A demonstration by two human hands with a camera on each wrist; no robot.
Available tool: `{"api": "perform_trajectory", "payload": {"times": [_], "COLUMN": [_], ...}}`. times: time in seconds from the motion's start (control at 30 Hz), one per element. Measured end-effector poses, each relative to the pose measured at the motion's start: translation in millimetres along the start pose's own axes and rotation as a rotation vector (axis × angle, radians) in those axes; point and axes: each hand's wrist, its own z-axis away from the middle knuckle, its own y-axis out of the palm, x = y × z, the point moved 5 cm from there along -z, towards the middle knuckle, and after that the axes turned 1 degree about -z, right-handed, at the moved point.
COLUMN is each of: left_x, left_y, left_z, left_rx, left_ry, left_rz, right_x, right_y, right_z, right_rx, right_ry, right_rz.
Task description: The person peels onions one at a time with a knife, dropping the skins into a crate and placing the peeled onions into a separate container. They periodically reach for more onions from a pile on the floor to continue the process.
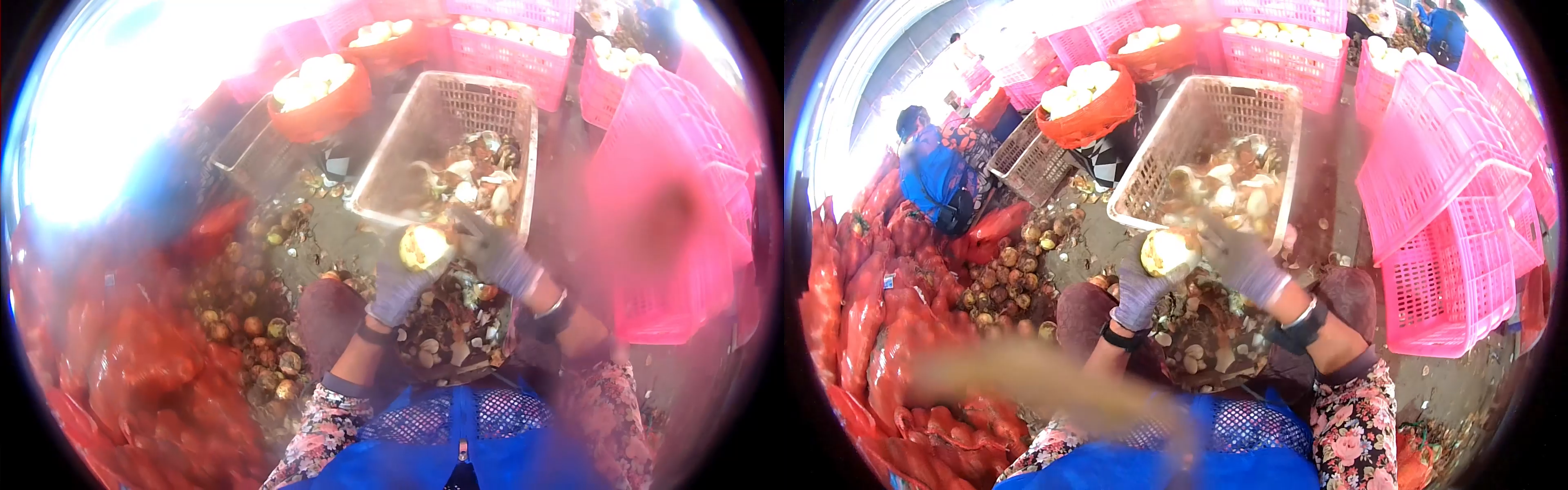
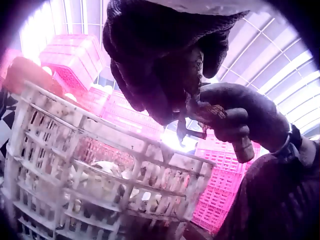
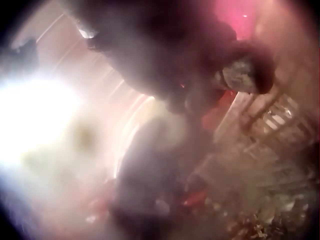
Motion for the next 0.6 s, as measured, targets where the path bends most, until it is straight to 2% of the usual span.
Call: {"api": "perform_trajectory", "payload": {"times": [0.07, 0.1, 0.17, 0.23, 0.3, 0.4, 0.5, 0.6], "left_x": [3, 7, 14, 17, 18, 5, -3, -25], "left_y": [-2, -4, -3, -1, -3, -2, -3, -2], "left_z": [-1, -1, 0, -3, -5, -1, 1, 2], "left_rx": [-0.062, -0.074, -0.086, -0.071, -0.031, -0.094, -0.101, -0.076], "left_ry": [0.015, 0.080, 0.126, 0.166, 0.189, 0.262, 0.293, 0.419], "left_rz": [-0.121, -0.160, -0.144, -0.129, -0.116, -0.337, -0.230, -0.398], "right_x": [1, 9, 13, 16, 10, 13, 6, -3], "right_y": [24, 24, 31, 31, 33, 30, 31, 42], "right_z": [13, 12, 9, 6, 7, 7, 2, -1], "right_rx": [-0.015, 0.132, -0.055, -0.063, 0.116, -0.050, 0.102, 0.062], "right_ry": [-0.171, 0.033, -0.177, -0.145, 0.134, -0.123, 0.078, -0.004], "right_rz": [0.230, 0.265, 0.146, 0.097, 0.111, 0.035, 0.128, 0.328]}}
